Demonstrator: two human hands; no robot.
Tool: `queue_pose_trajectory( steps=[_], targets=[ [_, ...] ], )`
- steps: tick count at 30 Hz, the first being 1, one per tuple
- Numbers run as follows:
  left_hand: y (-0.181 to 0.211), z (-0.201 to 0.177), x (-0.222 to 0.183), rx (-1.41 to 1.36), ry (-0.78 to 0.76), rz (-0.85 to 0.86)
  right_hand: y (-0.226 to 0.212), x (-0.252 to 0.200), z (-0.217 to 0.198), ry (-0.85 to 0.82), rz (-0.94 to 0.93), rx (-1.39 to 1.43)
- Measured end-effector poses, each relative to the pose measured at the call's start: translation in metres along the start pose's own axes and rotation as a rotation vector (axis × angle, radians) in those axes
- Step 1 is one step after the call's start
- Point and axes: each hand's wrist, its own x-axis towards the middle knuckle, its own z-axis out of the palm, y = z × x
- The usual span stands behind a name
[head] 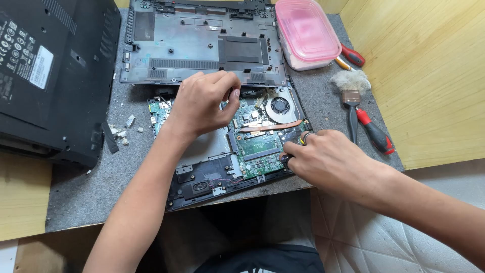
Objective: Disassembling a laptop by removing internal screws and disconnecting ribbon cables to extract the motherboard.
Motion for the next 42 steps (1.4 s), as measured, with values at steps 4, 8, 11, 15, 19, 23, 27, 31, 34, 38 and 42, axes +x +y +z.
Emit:
queue_pose_trajectory(
  steps=[4, 8, 11, 15, 19, 23, 27, 31, 34, 38, 42],
  targets=[
    [-0.002, 0.002, -0.001, 0.003, 0.0, 0.003, -0.003, 0.001, 0.007, 0.022, 0.007, 0.013],
    [-0.001, 0.003, -0.001, 0.002, 0.01, 0.012, -0.002, 0.0, 0.019, 0.006, 0.002, -0.021],
    [0.0, 0.004, -0.002, 0.012, 0.008, 0.023, 0.003, -0.002, 0.022, 0.055, 0.018, -0.005],
    [0.001, 0.006, -0.002, 0.015, -0.007, 0.041, 0.009, -0.004, 0.004, 0.106, 0.091, 0.139],
    [0.004, 0.003, 0.0, 0.003, -0.024, 0.019, 0.003, -0.007, 0.028, 0.2, 0.06, 0.156],
    [0.002, 0.003, -0.002, -0.005, -0.003, 0.03, 0.002, -0.008, 0.051, 0.261, 0.052, 0.177],
    [-0.001, 0.005, -0.002, 0.014, 0.014, 0.038, 0.001, -0.005, 0.059, 0.317, 0.057, 0.179],
    [0.001, 0.004, -0.001, -0.004, 0.028, 0.036, 0.007, 0.0, 0.049, 0.335, 0.138, 0.295],
    [0.005, 0.003, 0.0, -0.05, 0.03, 0.019, 0.017, 0.01, 0.037, 0.464, 0.225, 0.493],
    [0.015, -0.003, 0.003, -0.324, 0.04, -0.065, 0.042, 0.037, 0.034, 0.681, 0.321, 0.769],
    [0.011, -0.005, 0.005, -0.21, 0.139, 0.036, 0.06, 0.082, 0.049, 0.856, 0.385, 1.028]
  ],
)
